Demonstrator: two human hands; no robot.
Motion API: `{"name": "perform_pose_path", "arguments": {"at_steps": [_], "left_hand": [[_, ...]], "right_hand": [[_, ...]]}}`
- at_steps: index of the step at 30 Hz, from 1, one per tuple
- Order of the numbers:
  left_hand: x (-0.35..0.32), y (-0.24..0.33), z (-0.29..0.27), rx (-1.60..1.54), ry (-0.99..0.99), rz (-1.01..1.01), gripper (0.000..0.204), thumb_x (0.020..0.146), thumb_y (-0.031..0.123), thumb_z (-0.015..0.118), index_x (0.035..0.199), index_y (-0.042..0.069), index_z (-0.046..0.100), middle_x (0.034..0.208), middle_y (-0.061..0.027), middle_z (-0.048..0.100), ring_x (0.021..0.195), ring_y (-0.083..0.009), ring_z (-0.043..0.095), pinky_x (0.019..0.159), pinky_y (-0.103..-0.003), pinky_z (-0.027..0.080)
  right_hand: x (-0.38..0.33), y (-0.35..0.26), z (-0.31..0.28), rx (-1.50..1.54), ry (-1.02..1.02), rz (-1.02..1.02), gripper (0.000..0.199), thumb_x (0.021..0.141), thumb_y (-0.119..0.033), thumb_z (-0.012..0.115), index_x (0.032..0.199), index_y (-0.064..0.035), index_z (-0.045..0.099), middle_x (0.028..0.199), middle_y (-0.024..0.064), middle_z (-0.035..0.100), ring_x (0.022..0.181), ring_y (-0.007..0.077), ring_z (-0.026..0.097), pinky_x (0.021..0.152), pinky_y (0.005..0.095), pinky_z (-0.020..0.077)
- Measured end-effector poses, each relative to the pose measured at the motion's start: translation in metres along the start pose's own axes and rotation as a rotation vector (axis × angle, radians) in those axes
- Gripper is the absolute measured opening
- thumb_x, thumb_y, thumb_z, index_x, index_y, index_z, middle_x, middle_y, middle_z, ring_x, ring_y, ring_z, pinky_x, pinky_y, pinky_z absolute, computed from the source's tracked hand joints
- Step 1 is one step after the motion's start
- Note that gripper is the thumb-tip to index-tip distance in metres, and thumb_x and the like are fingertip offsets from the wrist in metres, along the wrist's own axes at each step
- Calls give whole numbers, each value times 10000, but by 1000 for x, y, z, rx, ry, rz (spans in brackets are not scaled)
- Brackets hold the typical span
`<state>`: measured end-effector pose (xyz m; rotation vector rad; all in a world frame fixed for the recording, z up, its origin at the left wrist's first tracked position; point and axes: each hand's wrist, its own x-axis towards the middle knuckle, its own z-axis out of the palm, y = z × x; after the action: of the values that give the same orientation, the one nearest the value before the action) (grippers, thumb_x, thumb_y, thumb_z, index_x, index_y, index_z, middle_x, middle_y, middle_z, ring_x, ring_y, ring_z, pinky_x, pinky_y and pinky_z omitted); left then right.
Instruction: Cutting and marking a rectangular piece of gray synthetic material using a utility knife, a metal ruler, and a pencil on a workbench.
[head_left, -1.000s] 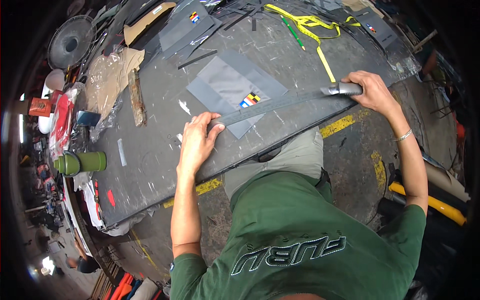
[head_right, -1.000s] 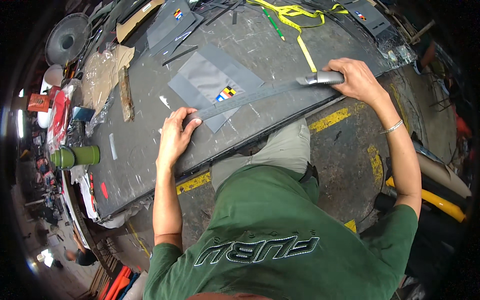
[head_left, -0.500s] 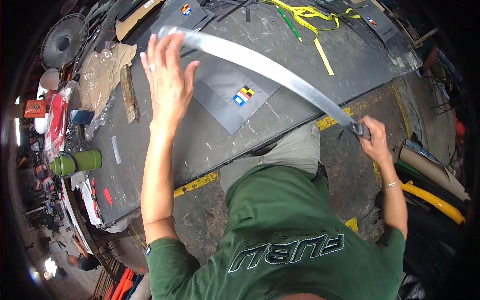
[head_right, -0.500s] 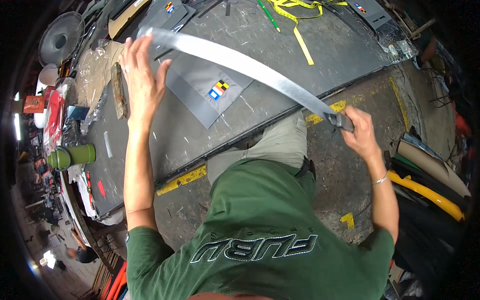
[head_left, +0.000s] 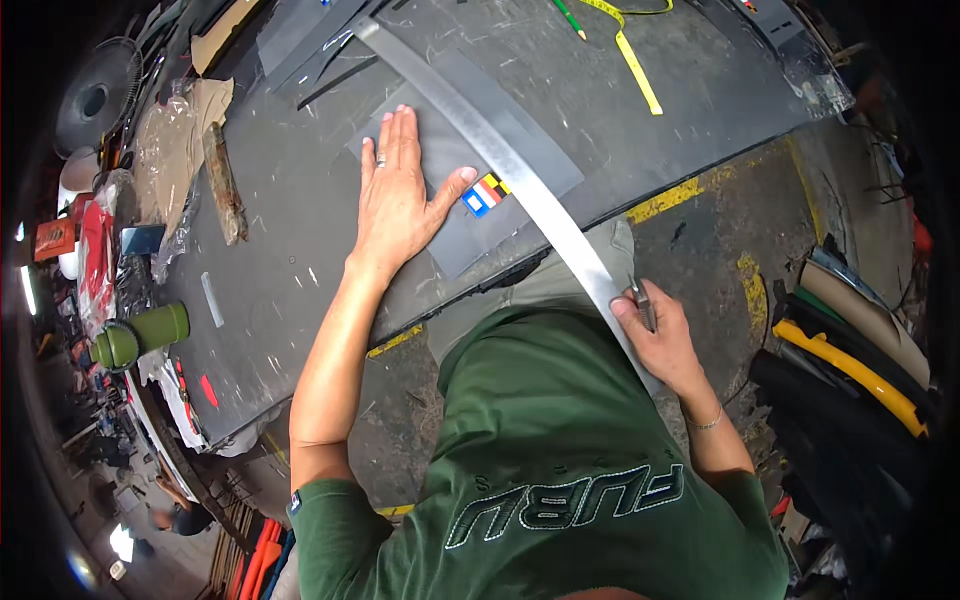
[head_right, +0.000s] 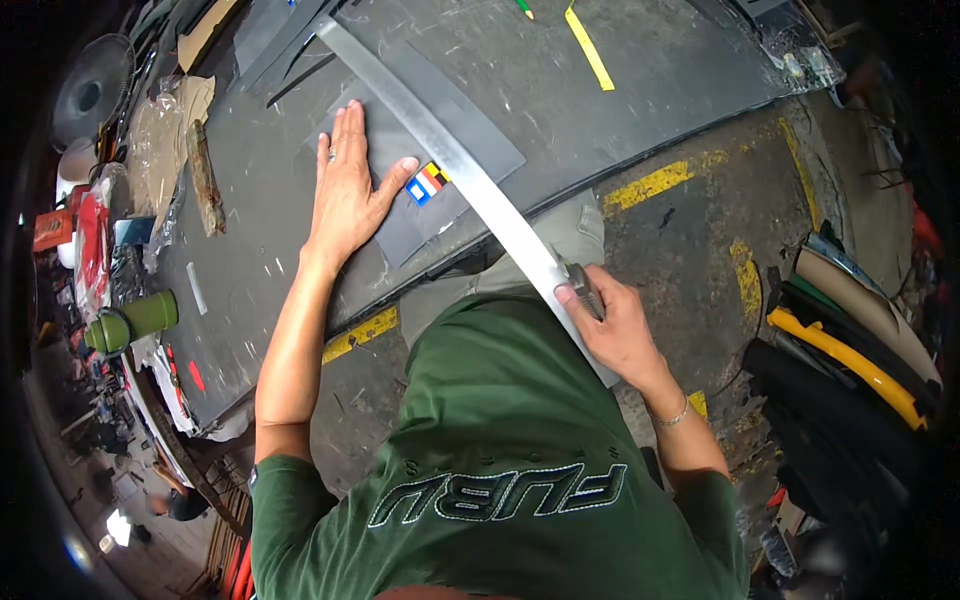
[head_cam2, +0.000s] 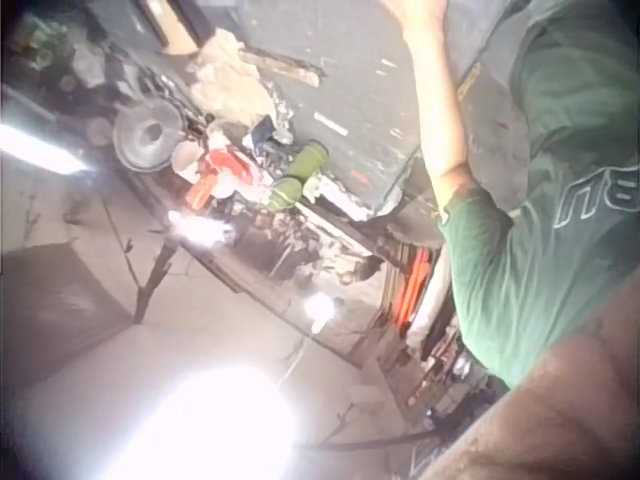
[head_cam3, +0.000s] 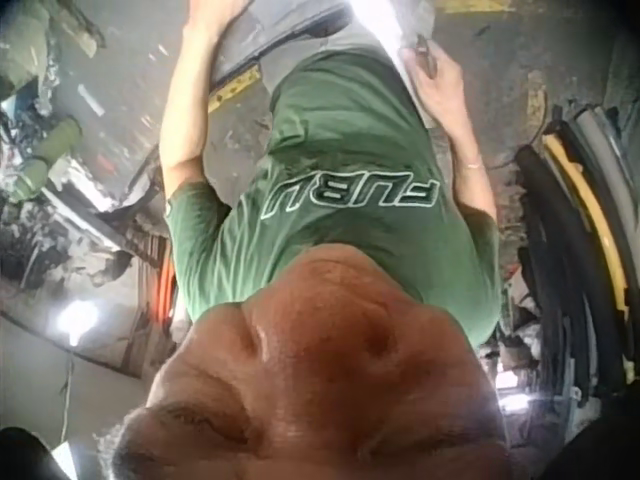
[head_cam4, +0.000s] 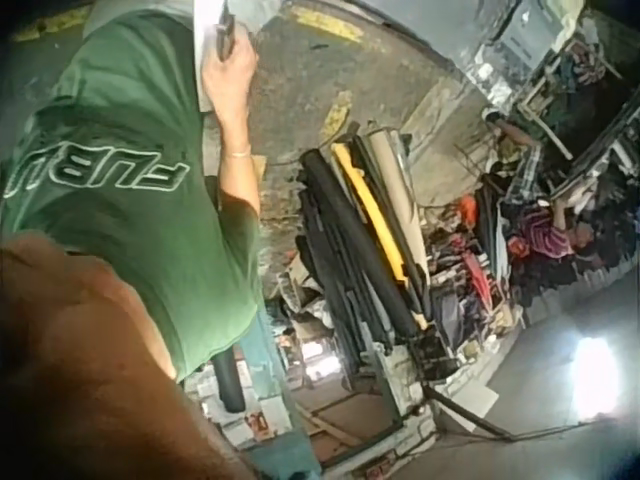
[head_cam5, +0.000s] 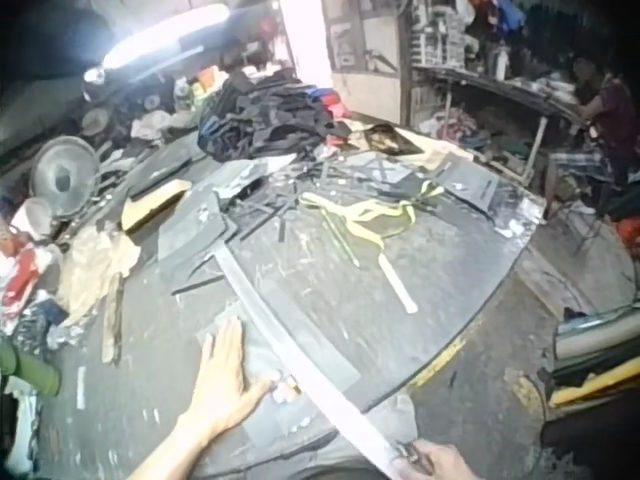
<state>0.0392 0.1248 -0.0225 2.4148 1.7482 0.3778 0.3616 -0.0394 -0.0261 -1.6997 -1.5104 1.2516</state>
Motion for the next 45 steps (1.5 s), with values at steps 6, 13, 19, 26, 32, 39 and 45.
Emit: {"name": "perform_pose_path", "arguments": {"at_steps": [6, 13, 19, 26, 32, 39, 45], "left_hand": [[-1, -2, 1, 69, -9, 18, 973, 977, 620, 579, 1595, -68, 274, 1676, -253, 266, 1591, -358, 178, 1287, -527, 95], [-1, -1, 1, 69, 5, 28, 933, 985, 625, 564, 1588, -44, 321, 1680, -237, 269, 1589, -354, 190, 1287, -527, 95], [1, -1, -5, 68, -14, 29, 927, 981, 633, 571, 1567, -52, 351, 1663, -244, 297, 1577, -372, 215, 1282, -527, 140], [32, 7, -26, 24, -35, 46, 869, 985, 607, 590, 1533, -43, 410, 1612, -271, 360, 1528, -406, 310, 1252, -557, 241], [38, -1, -14, -9, 71, 153, 737, 1002, 580, 580, 1453, 1, 511, 1606, -256, 378, 1525, -385, 328, 1260, -539, 240], [15, 8, -61, 561, -250, -172, 617, 980, 582, 600, 1338, 81, 632, 1184, -142, 698, 1096, -335, 683, 896, -476, 506], [-7, -4, -48, 358, -56, 27, 640, 960, 534, 662, 1381, 54, 615, 1354, -190, 635, 1284, -366, 589, 1039, -497, 463]], "right_hand": [[8, -22, -3, -1, -178, 12, 305, 991, -282, 717, 932, -9, 595, 679, 60, 462, 654, 111, 418, 596, 318, 406], [17, -32, 8, 78, -113, -106, 314, 974, -286, 743, 978, 5, 624, 675, 67, 475, 651, 106, 422, 596, 316, 406], [18, -21, 15, 91, -37, -41, 301, 973, -257, 740, 1050, 24, 665, 782, 208, 649, 693, 259, 685, 660, 370, 510], [6, -14, 2, 137, -17, -29, 278, 993, -260, 730, 975, 5, 647, 695, -5, 468, 703, 68, 427, 611, 280, 393], [6, -17, 1, 119, -36, -25, 229, 994, -227, 723, 980, -10, 651, 677, -8, 482, 676, 69, 435, 597, 283, 396], [2, 5, -20, 53, 167, -160, 126, 1000, -131, 697, 974, -19, 647, 665, -46, 476, 621, 31, 418, 555, 243, 335], [4, 0, -24, 126, 222, -203, 158, 1021, -158, 687, 989, -8, 647, 808, -47, 553, 735, 41, 458, 663, 222, 371]]}}
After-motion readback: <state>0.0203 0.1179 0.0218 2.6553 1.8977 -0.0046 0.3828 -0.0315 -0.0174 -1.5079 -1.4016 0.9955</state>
